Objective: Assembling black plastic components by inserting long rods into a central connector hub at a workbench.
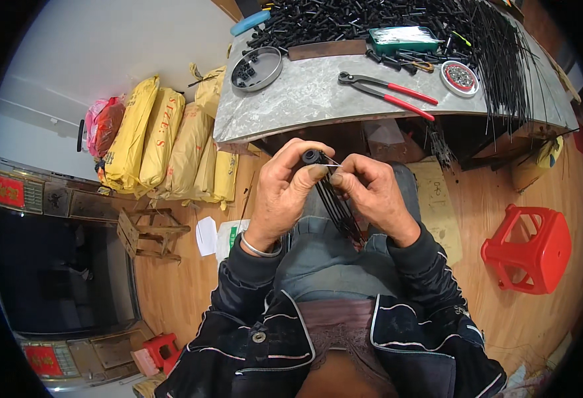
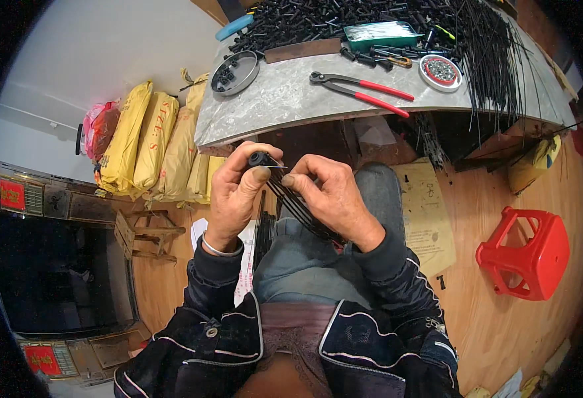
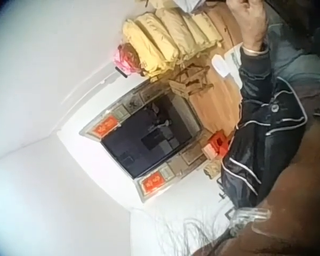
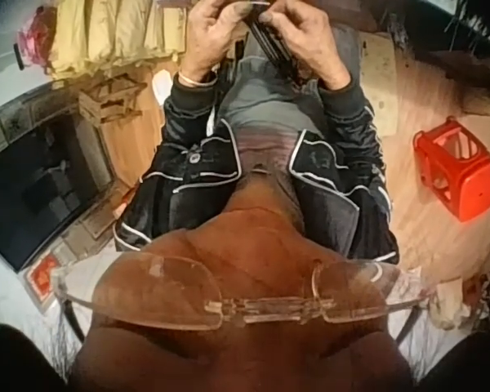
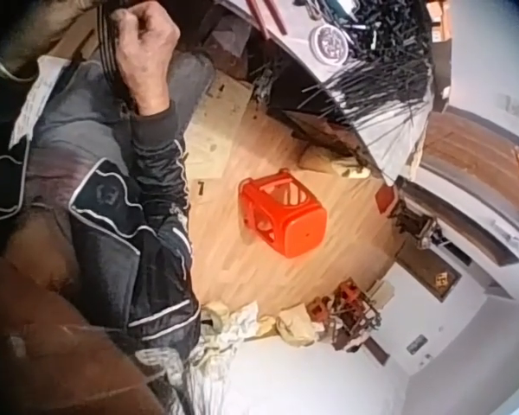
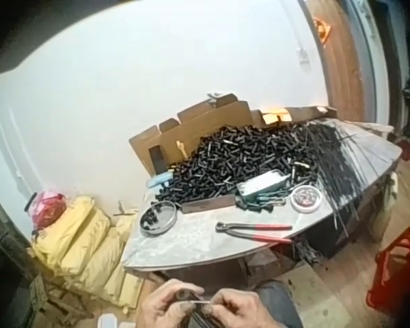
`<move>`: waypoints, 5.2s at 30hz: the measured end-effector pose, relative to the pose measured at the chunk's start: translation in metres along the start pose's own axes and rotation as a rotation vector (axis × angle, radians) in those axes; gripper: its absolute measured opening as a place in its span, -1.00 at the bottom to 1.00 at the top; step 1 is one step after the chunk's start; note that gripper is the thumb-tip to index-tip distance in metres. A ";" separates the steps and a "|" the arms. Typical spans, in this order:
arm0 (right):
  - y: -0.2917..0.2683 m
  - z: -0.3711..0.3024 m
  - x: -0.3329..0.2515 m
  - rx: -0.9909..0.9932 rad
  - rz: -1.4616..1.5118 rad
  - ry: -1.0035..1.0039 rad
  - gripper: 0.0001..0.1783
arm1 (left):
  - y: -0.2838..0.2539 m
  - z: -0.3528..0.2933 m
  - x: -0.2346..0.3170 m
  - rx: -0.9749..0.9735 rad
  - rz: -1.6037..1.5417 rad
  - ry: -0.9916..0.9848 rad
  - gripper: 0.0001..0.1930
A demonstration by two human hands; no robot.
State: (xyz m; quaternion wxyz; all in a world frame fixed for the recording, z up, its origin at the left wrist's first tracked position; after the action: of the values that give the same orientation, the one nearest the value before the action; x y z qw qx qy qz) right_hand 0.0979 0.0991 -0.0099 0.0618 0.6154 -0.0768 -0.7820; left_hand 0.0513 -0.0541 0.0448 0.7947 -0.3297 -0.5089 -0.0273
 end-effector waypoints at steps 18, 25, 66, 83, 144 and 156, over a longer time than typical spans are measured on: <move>0.011 -0.004 -0.012 0.017 -0.073 -0.006 -0.82 | 0.004 0.003 -0.020 -0.189 -0.324 0.084 -0.73; 0.004 0.010 -0.010 0.180 -0.058 -0.097 -0.84 | 0.018 -0.001 -0.034 0.058 -0.635 -0.009 -0.63; -0.109 0.099 -0.003 0.165 -0.681 -0.189 -0.84 | 0.029 -0.005 -0.049 0.321 -0.576 -0.266 -0.29; -0.053 0.021 -0.046 -0.150 -1.124 -0.589 -0.50 | 0.031 -0.006 -0.045 0.337 -0.651 -0.297 -0.36; -0.031 -0.042 -0.043 -0.421 0.187 1.023 -0.62 | 0.039 -0.021 -0.042 0.204 -0.412 -0.395 -0.30; -0.018 -0.052 -0.025 -0.364 0.245 1.069 -0.49 | 0.041 -0.016 -0.045 0.197 -0.389 -0.372 -0.29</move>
State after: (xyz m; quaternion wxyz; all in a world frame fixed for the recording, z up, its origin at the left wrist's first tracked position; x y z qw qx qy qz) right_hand 0.1549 0.1194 -0.0014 0.2871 0.8911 0.0303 -0.3501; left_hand 0.0579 -0.0437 -0.0167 0.6958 -0.1465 -0.6998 -0.0690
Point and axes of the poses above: each hand's wrist, its own z-axis towards the middle knuckle, its own y-axis out of the palm, x = y × z, the point moved 2 cm from there along z, towards the middle knuckle, and after that the axes turned 12 degrees about z, right-handed, at the moved point
